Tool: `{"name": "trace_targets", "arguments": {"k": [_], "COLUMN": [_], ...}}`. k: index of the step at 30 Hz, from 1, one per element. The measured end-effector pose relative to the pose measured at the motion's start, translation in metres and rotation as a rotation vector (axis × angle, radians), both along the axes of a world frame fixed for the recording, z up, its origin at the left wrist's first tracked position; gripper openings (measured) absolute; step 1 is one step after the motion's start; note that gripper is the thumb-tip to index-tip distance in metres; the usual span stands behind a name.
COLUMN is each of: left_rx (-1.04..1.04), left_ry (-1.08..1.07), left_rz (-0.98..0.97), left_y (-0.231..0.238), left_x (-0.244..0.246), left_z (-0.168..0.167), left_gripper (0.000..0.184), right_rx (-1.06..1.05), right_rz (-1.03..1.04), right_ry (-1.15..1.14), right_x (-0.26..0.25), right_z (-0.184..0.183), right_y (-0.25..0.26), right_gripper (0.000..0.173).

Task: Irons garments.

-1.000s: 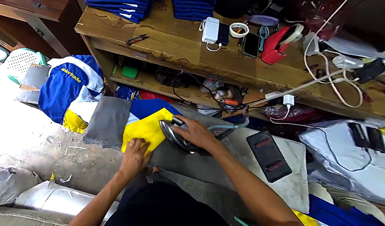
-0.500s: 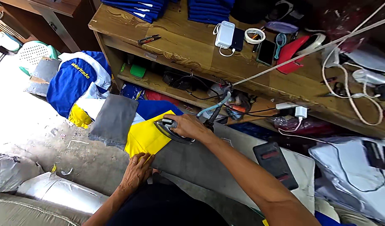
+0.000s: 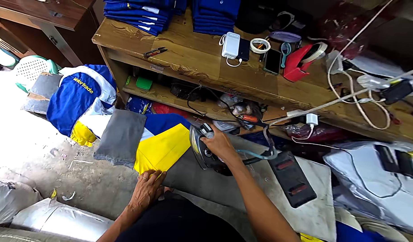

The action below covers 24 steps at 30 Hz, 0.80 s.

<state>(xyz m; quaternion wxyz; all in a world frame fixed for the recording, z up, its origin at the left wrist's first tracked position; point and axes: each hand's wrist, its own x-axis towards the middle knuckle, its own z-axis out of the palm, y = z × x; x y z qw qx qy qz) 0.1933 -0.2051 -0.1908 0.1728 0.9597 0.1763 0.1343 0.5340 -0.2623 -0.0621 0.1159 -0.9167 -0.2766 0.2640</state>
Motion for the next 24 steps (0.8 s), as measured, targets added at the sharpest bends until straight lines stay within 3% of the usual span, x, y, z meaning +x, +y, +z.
{"name": "trace_targets", "arguments": {"k": [7,11,14,18,21,24], "left_rx": [-0.15,-0.115,-0.063,-0.056,-0.037,0.009], "left_ry": [-0.035,-0.081,0.005,0.171,0.228,0.171], "left_rz": [-0.08,0.205,0.454,0.566,0.579,0.573], "left_y": [0.023,0.074,0.126,0.162,0.166,0.173], "left_x": [0.011,0.022,0.03,0.04,0.041,0.037], "left_z": [0.022,0.062,0.073,0.048,0.036,0.033], "left_gripper": [0.039,0.04,0.067,0.097,0.093,0.072], "right_rx": [0.001,0.015,0.035,0.047,0.034,-0.001], "right_rz": [-0.031,0.054,0.159,0.359,0.481,0.575], "right_ry": [0.004,0.004,0.035,0.048,0.047,0.043], "right_x": [0.015,-0.002,-0.018,-0.044,-0.058,-0.064], "right_z": [-0.001,0.016,0.025,0.02,0.013,0.008], "right_y": [-0.057,-0.049,-0.019,0.033,0.061,0.067], "right_gripper": [0.067,0.066,0.064,0.057,0.054,0.055]}}
